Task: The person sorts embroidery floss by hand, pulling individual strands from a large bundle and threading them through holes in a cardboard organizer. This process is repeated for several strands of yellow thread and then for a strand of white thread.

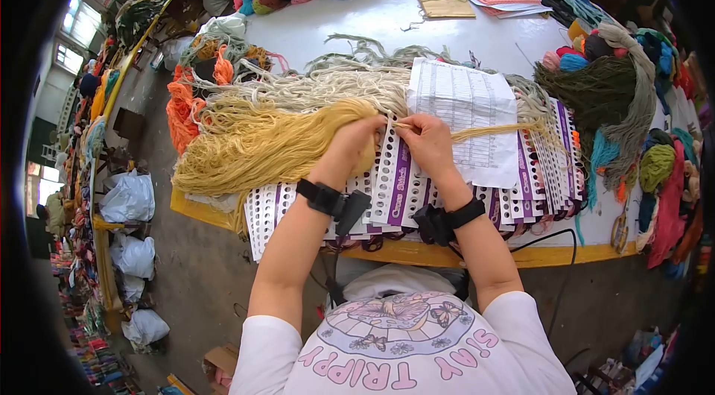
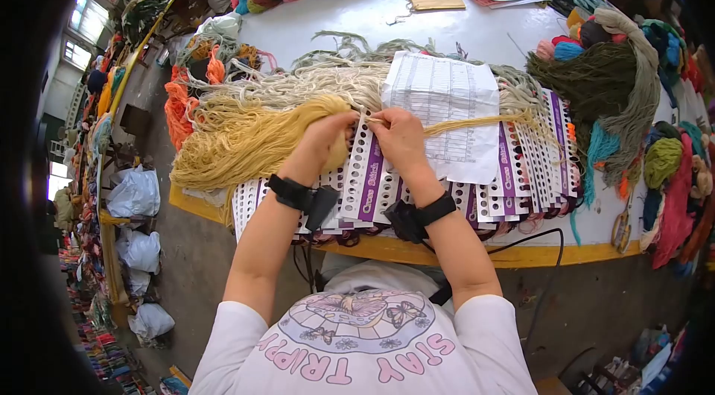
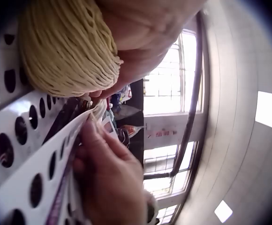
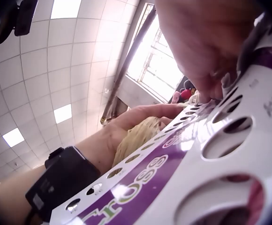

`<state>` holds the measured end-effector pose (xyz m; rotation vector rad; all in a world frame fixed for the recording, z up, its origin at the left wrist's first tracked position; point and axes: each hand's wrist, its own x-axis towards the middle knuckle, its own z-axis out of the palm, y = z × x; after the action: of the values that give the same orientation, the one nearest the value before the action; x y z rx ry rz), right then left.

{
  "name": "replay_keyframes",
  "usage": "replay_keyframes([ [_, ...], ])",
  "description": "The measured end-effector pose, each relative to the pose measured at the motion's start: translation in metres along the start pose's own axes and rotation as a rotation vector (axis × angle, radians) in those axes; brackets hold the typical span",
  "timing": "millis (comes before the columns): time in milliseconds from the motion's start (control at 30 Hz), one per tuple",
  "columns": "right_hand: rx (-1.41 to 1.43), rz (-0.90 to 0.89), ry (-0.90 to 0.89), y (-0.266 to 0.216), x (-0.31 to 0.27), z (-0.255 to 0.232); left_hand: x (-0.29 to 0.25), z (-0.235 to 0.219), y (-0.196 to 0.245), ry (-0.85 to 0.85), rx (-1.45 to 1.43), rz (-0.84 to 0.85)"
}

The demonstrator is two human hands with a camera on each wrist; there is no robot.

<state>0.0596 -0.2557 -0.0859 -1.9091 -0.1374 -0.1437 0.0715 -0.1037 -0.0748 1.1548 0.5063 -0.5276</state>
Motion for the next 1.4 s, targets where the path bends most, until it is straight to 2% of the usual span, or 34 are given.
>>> replay_keyframes([
  [67,-0.101,-0.098,0.028,0.004,0.0,0.0,-0.01,-0.012,0.016,0.0,-0.26,-0.042],
  [100,-0.151,-0.145,0.041,0.003,-0.001,-0.001,-0.014,-0.013,0.021,-0.14,-0.306,-0.046],
  [167,-0.235,-0.127,0.014,-0.004,-0.002,-0.001,-0.023,-0.014,0.03,-0.414,-0.398,-0.046],
  [200,-0.277,-0.119,0.002,-0.009,-0.002,-0.002,-0.029,-0.009,0.03,-0.429,-0.3,-0.052],
  [300,-0.069,0.012,0.01,-0.014,-0.001,-0.005,-0.03,0.007,0.009,-0.205,0.597,0.194],
  [333,-0.124,0.029,0.001,-0.013,-0.001,-0.005,-0.025,0.007,0.007,-0.156,1.022,0.324],
  [433,-0.241,0.057,-0.004,-0.01,-0.006,-0.002,-0.037,0.015,0.021,0.187,1.33,0.531],
  [467,-0.25,0.046,0.009,-0.007,-0.008,0.001,-0.058,0.013,0.036,0.203,0.457,0.141],
  [500,-0.259,0.03,0.024,-0.005,-0.008,0.002,-0.024,-0.034,0.053,0.187,0.368,0.152],
  [533,-0.331,0.014,-0.013,-0.003,-0.008,0.002,-0.044,-0.048,0.073,0.047,-0.085,0.239],
  [567,-0.348,0.006,-0.009,-0.001,-0.008,0.003,-0.049,-0.07,0.108,0.064,-0.044,0.402],
  [600,-0.364,-0.002,-0.004,0.001,-0.008,0.004,-0.042,-0.108,0.142,0.132,-0.074,0.345],
  [633,-0.383,-0.007,0.001,0.003,-0.009,0.005,-0.024,-0.176,0.175,-0.087,-0.237,0.242],
  [667,-0.361,0.011,-0.011,0.001,-0.009,0.004,-0.035,-0.19,0.191,0.12,-0.175,0.398],
  [700,-0.343,0.028,-0.023,-0.001,-0.009,0.003,-0.049,-0.188,0.202,0.326,-0.114,0.552],
  [767,-0.278,0.064,-0.064,-0.002,-0.011,0.001,-0.074,-0.163,0.217,0.533,0.047,0.509],
  [800,-0.229,0.072,-0.085,-0.002,-0.01,0.001,-0.072,-0.153,0.221,0.622,0.136,0.557],
  [833,-0.181,0.081,-0.104,-0.007,-0.008,-0.001,-0.062,-0.148,0.221,0.507,0.15,0.569],
  [900,-0.068,0.031,-0.098,-0.028,-0.004,-0.016,-0.037,-0.138,0.215,0.274,0.187,0.574],
  [967,-0.005,-0.041,-0.085,-0.059,-0.016,-0.044,-0.046,-0.082,0.18,0.118,0.194,0.641],
  [1000,-0.046,-0.067,-0.031,-0.073,-0.016,-0.062,-0.052,-0.058,0.165,0.038,0.192,0.679],
  [1033,-0.14,-0.119,0.049,-0.067,-0.012,-0.082,-0.042,-0.054,0.154,-0.035,0.196,0.669],
  [1067,-0.233,-0.163,0.141,-0.068,-0.008,-0.104,-0.063,-0.027,0.13,-0.102,0.282,0.845],
  [1100,-0.336,-0.13,0.23,-0.056,0.001,-0.125,-0.04,-0.032,0.127,-0.147,0.311,0.613],
  [1133,-0.422,-0.045,0.292,-0.045,0.008,-0.143,-0.033,-0.033,0.117,-0.173,0.411,0.47],
  [1167,-0.483,0.09,0.308,-0.032,0.014,-0.157,-0.031,-0.024,0.1,-0.221,0.403,0.486],
  [1200,-0.586,0.083,0.309,0.001,0.021,-0.169,-0.029,-0.016,0.083,-0.267,0.398,0.499],
  [1233,-0.692,0.076,0.314,0.028,0.028,-0.174,-0.022,-0.016,0.068,-0.254,0.435,0.552],
  [1300,-0.649,0.131,0.239,0.042,0.026,-0.172,0.002,-0.014,0.037,-0.234,0.505,0.649],
  [1333,-0.621,0.177,0.201,0.049,0.018,-0.17,0.013,-0.017,0.021,-0.207,0.441,0.598],
  [1400,-0.536,0.159,0.128,0.066,0.022,-0.168,0.025,-0.031,-0.006,-0.157,0.34,0.467],
])
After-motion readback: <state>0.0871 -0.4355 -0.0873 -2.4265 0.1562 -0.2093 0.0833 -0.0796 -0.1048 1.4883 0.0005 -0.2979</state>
